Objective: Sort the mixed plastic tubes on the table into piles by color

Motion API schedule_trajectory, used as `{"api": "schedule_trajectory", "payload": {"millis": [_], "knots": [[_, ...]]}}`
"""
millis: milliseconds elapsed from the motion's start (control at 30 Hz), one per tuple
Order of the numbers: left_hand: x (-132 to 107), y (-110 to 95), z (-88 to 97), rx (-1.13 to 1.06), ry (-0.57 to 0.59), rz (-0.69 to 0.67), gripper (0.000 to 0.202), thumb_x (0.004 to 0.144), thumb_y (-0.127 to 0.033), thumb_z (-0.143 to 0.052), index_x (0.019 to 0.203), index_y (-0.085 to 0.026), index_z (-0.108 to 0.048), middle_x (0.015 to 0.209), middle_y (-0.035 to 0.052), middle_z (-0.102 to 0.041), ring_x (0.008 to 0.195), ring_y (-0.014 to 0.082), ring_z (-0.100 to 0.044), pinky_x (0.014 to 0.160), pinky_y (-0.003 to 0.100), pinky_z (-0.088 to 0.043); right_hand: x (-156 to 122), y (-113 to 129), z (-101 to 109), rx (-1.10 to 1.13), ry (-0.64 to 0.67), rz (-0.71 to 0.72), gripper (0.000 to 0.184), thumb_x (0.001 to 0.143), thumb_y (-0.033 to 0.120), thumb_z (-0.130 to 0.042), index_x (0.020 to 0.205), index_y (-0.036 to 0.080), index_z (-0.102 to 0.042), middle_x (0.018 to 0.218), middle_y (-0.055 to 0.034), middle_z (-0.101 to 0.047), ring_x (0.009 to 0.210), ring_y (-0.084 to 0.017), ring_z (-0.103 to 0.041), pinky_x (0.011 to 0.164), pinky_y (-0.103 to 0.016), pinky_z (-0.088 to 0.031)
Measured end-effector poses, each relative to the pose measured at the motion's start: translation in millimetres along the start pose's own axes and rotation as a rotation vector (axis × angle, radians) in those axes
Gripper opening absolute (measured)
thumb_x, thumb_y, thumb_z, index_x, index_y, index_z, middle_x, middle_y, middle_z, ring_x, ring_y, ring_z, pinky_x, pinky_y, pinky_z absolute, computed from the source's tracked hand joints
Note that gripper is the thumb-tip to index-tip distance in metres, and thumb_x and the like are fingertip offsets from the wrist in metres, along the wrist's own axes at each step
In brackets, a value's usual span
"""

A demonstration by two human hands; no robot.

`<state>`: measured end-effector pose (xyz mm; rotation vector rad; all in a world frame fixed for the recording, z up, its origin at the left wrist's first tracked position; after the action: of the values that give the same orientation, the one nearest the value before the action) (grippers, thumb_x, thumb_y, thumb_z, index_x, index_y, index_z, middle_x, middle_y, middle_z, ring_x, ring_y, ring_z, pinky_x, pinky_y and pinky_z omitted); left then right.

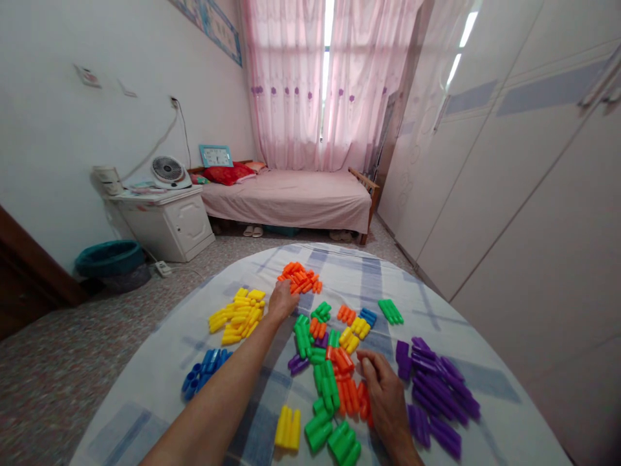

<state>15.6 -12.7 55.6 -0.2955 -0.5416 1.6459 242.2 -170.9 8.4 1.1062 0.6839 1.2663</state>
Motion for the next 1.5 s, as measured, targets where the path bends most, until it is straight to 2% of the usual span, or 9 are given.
{"api": "schedule_trajectory", "payload": {"millis": [200,367,500,633,900,1067,1267,1400,1500], "knots": [[-22.8,-32.5,-6.0,0.107,-0.116,-0.246,0.031,0.08,-0.02,-0.05,0.11,-0.017,-0.056,0.118,0.0103,-0.054,0.113,0.0221,-0.05,0.096,0.033,-0.04,-0.3,-0.9,-1.3,0.019,-0.008,-0.011,0.032,0.085,0.043,-0.042,0.092,0.02,-0.063,0.097,-0.0057,-0.065,0.091,-0.02,-0.06,0.078,-0.029,-0.044],[-33.6,-89.1,-34.8,0.09,0.145,-0.526,0.034,0.083,-0.029,-0.048,0.114,-0.018,-0.057,0.114,0.0062,-0.06,0.109,0.0174,-0.052,0.098,0.028,-0.039,-1.1,-1.5,-0.8,0.057,-0.019,-0.029,0.033,0.085,0.043,-0.043,0.094,0.02,-0.064,0.098,-0.006,-0.065,0.089,-0.02,-0.061,0.077,-0.029,-0.046],[-41.8,-125.8,-61.5,0.127,0.225,-0.543,0.041,0.073,-0.044,-0.059,0.105,-0.019,-0.062,0.106,0.0096,-0.064,0.103,0.0256,-0.056,0.089,0.038,-0.045,-0.7,-2.9,0.5,0.091,-0.043,-0.06,0.036,0.084,0.046,-0.043,0.094,0.02,-0.065,0.096,-0.0064,-0.066,0.086,-0.02,-0.062,0.075,-0.03,-0.048],[-50.9,-141.7,-76.7,0.165,0.247,-0.505,0.039,0.069,-0.041,-0.061,0.098,-0.016,-0.063,0.105,0.0127,-0.063,0.103,0.0286,-0.055,0.086,0.042,-0.046,0.4,-5.3,2.1,0.131,-0.067,-0.073,0.037,0.084,0.048,-0.043,0.095,0.02,-0.065,0.098,-0.0061,-0.067,0.091,-0.02,-0.062,0.079,-0.03,-0.048],[-56.5,-143.0,-66.2,0.128,0.179,-0.465,0.033,0.074,-0.033,-0.055,0.105,-0.021,-0.06,0.105,0.0075,-0.06,0.102,0.0229,-0.054,0.087,0.034,-0.045,0.2,-3.4,3.8,0.136,-0.079,-0.107,0.039,0.082,0.05,-0.045,0.094,0.02,-0.066,0.099,-0.0068,-0.068,0.093,-0.022,-0.062,0.081,-0.032,-0.048],[-75.0,-117.5,-11.8,-0.08,0.084,-0.465,0.039,0.076,-0.031,-0.055,0.114,-0.022,-0.056,0.104,0.0054,-0.058,0.098,0.0195,-0.055,0.089,0.03,-0.044,0.1,-1.6,4.9,0.118,-0.076,-0.104,0.038,0.082,0.049,-0.045,0.094,0.02,-0.065,0.099,-0.0067,-0.068,0.092,-0.022,-0.062,0.081,-0.032,-0.048],[-130.1,-26.1,65.8,0.077,0.033,-0.462,0.035,0.077,-0.029,-0.056,0.111,-0.026,-0.057,0.103,0.0052,-0.058,0.099,0.0222,-0.052,0.09,0.034,-0.041,0.7,0.9,3.3,0.099,-0.07,-0.085,0.038,0.082,0.049,-0.044,0.092,0.019,-0.065,0.095,-0.0068,-0.068,0.085,-0.021,-0.062,0.074,-0.031,-0.048],[-149.5,31.1,79.9,0.273,0.038,-0.377,0.029,0.077,-0.027,-0.054,0.105,-0.024,-0.059,0.102,0.0067,-0.059,0.098,0.0236,-0.052,0.091,0.037,-0.04,0.9,3.1,3.3,0.064,-0.051,-0.083,0.038,0.082,0.049,-0.044,0.092,0.019,-0.065,0.095,-0.0068,-0.068,0.084,-0.021,-0.062,0.073,-0.032,-0.048],[-155.3,55.6,77.2,0.364,0.052,-0.35,0.029,0.075,-0.023,-0.055,0.104,-0.023,-0.06,0.109,0.0084,-0.059,0.106,0.0251,-0.051,0.095,0.04,-0.037,0.9,5.2,4.3,0.041,-0.05,-0.081,0.039,0.081,0.05,-0.044,0.091,0.019,-0.066,0.093,-0.0068,-0.068,0.083,-0.021,-0.062,0.073,-0.032,-0.047]]}}
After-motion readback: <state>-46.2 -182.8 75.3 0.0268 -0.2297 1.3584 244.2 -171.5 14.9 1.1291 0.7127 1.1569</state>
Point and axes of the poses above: each hand's wrist, its own x-axis towards the middle knuckle, its own z-axis out of the back of the hand, y = z × x, the point moved 1 cm from there along x, towards the middle knuckle
